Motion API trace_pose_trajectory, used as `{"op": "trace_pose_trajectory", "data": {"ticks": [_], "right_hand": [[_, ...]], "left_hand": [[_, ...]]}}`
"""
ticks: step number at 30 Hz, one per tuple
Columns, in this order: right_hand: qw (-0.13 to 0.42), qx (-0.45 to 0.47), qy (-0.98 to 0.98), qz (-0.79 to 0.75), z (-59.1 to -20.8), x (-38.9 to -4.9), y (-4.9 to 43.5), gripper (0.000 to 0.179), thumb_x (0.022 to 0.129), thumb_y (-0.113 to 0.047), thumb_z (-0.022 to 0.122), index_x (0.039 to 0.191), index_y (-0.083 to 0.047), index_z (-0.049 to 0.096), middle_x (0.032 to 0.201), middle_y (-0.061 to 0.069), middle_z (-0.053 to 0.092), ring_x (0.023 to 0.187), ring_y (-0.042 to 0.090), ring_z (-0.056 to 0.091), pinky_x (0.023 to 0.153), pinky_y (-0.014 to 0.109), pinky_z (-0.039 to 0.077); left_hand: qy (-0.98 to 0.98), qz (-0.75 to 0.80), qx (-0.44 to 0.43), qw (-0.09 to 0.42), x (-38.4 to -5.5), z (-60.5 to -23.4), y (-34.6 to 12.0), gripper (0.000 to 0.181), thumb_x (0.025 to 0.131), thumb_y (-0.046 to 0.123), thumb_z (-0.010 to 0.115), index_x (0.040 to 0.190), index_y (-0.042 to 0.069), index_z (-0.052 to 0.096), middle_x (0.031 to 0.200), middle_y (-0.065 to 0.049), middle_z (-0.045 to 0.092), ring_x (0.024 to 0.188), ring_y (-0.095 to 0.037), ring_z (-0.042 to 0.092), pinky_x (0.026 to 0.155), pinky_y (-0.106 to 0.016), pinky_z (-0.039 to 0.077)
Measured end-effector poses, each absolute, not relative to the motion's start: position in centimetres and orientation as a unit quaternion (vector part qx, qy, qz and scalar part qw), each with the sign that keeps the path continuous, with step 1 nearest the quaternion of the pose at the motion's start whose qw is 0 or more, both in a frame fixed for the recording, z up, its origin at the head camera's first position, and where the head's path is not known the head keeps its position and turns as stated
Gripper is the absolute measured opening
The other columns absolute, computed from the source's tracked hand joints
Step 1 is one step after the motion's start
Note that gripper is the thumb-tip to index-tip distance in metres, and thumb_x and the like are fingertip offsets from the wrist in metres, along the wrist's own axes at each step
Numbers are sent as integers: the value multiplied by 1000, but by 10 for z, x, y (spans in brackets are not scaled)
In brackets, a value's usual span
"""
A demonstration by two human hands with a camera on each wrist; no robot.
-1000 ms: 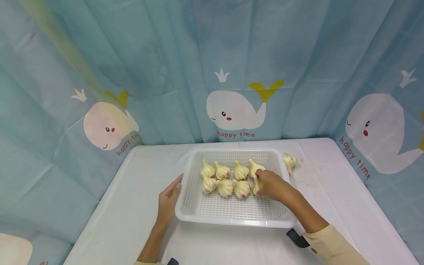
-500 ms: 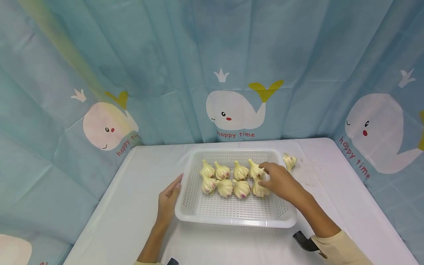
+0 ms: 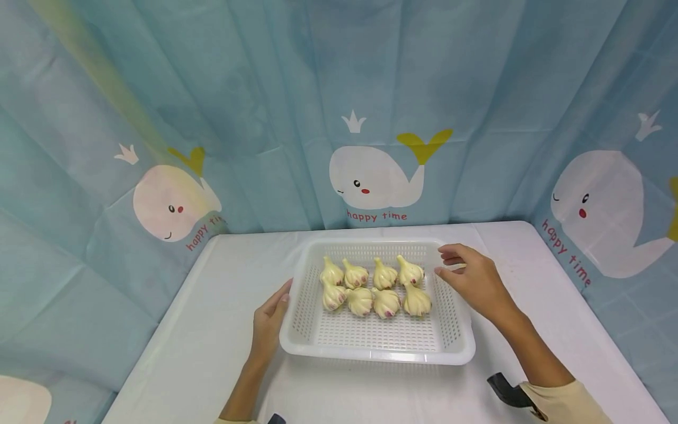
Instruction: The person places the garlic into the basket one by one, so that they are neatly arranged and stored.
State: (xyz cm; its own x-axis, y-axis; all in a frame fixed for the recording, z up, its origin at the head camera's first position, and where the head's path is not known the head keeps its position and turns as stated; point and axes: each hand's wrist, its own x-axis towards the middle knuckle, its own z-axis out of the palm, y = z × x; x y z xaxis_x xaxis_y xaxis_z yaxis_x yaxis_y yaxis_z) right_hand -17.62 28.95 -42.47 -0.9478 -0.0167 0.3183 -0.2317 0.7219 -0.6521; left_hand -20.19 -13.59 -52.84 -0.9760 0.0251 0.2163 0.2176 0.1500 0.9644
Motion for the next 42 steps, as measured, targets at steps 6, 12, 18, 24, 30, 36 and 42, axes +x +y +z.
{"op": "trace_pose_trajectory", "data": {"ticks": [6, 12, 18, 24, 30, 36, 42], "right_hand": [[196, 58, -907, 368, -429, -176, 305, 41, 99, -19, 77, 134, -1, 66, 119, 20, 74, 103, 12, 71, 80, -4, 44], [211, 33, -905, 368, -438, -180, 319, 39, 100, -18, 75, 134, -1, 67, 119, 21, 74, 100, -17, 55, 78, -5, 43], [199, -3, -909, 366, -447, -184, 329, 39, 102, -18, 72, 135, 2, 65, 122, 25, 73, 110, 35, 69, 74, -4, 41], [183, -29, -912, 367, -456, -189, 337, 42, 103, -22, 70, 137, 3, 63, 124, 28, 72, 118, 49, 65, 72, 9, 44], [158, -53, -911, 377, -465, -197, 346, 49, 105, -28, 67, 141, 3, 59, 130, 29, 69, 123, 51, 63, 77, 27, 58], [117, -71, -909, 394, -474, -208, 357, 61, 106, -38, 65, 149, 4, 52, 141, 33, 61, 129, 55, 59, 92, 62, 59], [72, -75, -906, 411, -487, -219, 360, 73, 105, -45, 65, 157, 2, 43, 153, 36, 49, 137, 60, 49, 102, 75, 49]], "left_hand": [[-757, -643, -83, 77, -202, -530, -136, 43, 114, 35, 49, 152, 18, 59, 155, 3, 58, 146, -14, 52, 117, -25, 45], [-757, -642, -89, 81, -203, -533, -137, 44, 114, 35, 49, 152, 16, 58, 156, 1, 57, 147, -19, 52, 116, -26, 46], [-758, -642, -86, 79, -203, -533, -137, 43, 114, 37, 49, 152, 19, 59, 155, 4, 58, 145, -15, 53, 115, -26, 47], [-758, -642, -85, 77, -203, -532, -137, 43, 114, 35, 49, 152, 17, 58, 155, 2, 58, 146, -18, 52, 116, -28, 47], [-759, -643, -73, 74, -202, -531, -135, 42, 113, 38, 51, 151, 22, 60, 153, 7, 59, 145, -12, 53, 116, -25, 46], [-750, -652, -82, 71, -202, -533, -133, 42, 114, 34, 50, 152, 18, 59, 155, 4, 59, 145, -14, 53, 116, -25, 46], [-756, -644, -81, 79, -202, -527, -136, 41, 113, 32, 52, 150, 16, 60, 153, 6, 60, 145, -10, 53, 116, -21, 44]]}}
